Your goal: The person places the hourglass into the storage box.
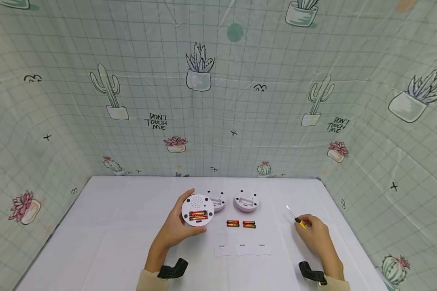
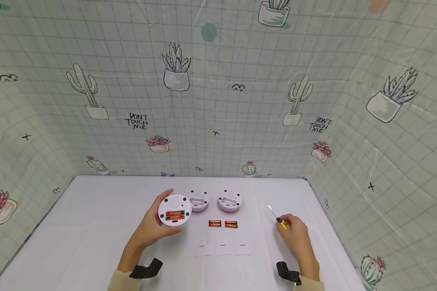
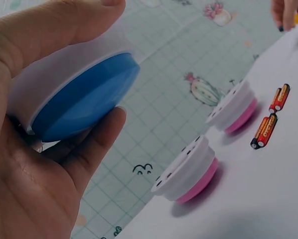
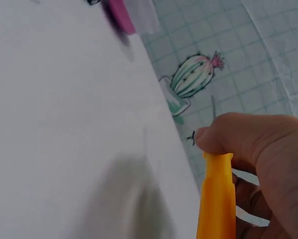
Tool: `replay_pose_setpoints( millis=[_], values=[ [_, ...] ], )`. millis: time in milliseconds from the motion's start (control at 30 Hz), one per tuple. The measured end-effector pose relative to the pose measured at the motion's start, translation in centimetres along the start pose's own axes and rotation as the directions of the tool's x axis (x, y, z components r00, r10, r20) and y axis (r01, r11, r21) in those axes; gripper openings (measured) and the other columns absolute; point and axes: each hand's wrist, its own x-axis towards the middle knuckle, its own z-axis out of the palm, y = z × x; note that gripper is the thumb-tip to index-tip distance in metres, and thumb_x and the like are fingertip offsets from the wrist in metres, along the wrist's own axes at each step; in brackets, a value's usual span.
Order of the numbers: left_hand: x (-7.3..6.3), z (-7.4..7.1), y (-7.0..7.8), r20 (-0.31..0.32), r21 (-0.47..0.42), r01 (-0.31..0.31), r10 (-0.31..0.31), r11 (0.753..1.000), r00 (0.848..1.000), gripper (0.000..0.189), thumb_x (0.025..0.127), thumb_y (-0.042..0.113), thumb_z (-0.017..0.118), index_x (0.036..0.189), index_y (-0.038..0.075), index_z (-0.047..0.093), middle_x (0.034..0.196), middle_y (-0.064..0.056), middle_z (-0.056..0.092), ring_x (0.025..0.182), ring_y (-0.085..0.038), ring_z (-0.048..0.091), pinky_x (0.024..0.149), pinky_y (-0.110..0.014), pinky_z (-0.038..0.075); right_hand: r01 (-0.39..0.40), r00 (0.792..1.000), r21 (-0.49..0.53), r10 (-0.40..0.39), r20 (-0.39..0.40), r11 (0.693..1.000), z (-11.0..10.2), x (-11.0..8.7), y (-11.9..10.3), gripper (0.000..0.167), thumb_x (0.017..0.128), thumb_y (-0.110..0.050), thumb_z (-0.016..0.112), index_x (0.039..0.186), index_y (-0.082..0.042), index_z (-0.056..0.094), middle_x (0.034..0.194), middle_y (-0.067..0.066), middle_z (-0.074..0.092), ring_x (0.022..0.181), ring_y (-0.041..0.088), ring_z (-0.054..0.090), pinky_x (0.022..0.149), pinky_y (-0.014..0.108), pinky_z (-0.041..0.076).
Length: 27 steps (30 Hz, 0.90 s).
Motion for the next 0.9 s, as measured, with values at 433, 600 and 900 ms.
replay_pose_setpoints(
  millis=[433, 600, 900],
  values=[
    [0.2, 0.1, -0.1, 0.045, 0.003, -0.04, 0.04, 0.999, 0.998, 0.106, 0.071, 0.0, 0.092, 0.157, 0.023, 0.034, 0.147, -0.015, 0.049, 0.12, -0.013, 0.057, 0.097, -0.021, 0.052, 0.239, 0.954, 0.313, -0.282, 0.101, 0.919, 1.5, 1.3, -10.5, 0.021, 0.1, -0.019, 0.068, 0.119, -0.013, 0.059, 0.078, 0.0, 0.07, 0.059, 0.009, 0.054, 0.055, 0.026, 0.045],
    [0.1, 0.0, -0.3, 0.036, 0.003, -0.045, 0.045, 0.999, 0.998, 0.106, 0.071, -0.001, 0.091, 0.157, 0.022, 0.034, 0.147, -0.015, 0.049, 0.119, -0.014, 0.058, 0.096, -0.021, 0.053, 0.354, 0.91, 0.348, -0.406, 0.088, 0.868, 2.7, 1.0, -13.8, 0.02, 0.096, -0.014, 0.072, 0.116, -0.014, 0.066, 0.078, -0.005, 0.069, 0.059, 0.005, 0.053, 0.054, 0.024, 0.046],
    [0.4, 0.0, -0.6, -0.014, 0.028, -0.014, 0.014, 1.0, 1.0, 0.116, 0.072, 0.001, 0.091, 0.163, 0.026, 0.023, 0.151, -0.017, 0.044, 0.125, -0.021, 0.054, 0.097, -0.02, 0.052, 0.433, 0.852, 0.389, -0.51, 0.116, 0.813, 3.3, 0.2, -15.7, 0.015, 0.092, -0.014, 0.077, 0.107, -0.017, 0.076, 0.086, -0.004, 0.075, 0.066, 0.002, 0.059, 0.06, 0.024, 0.053]
  ],
)
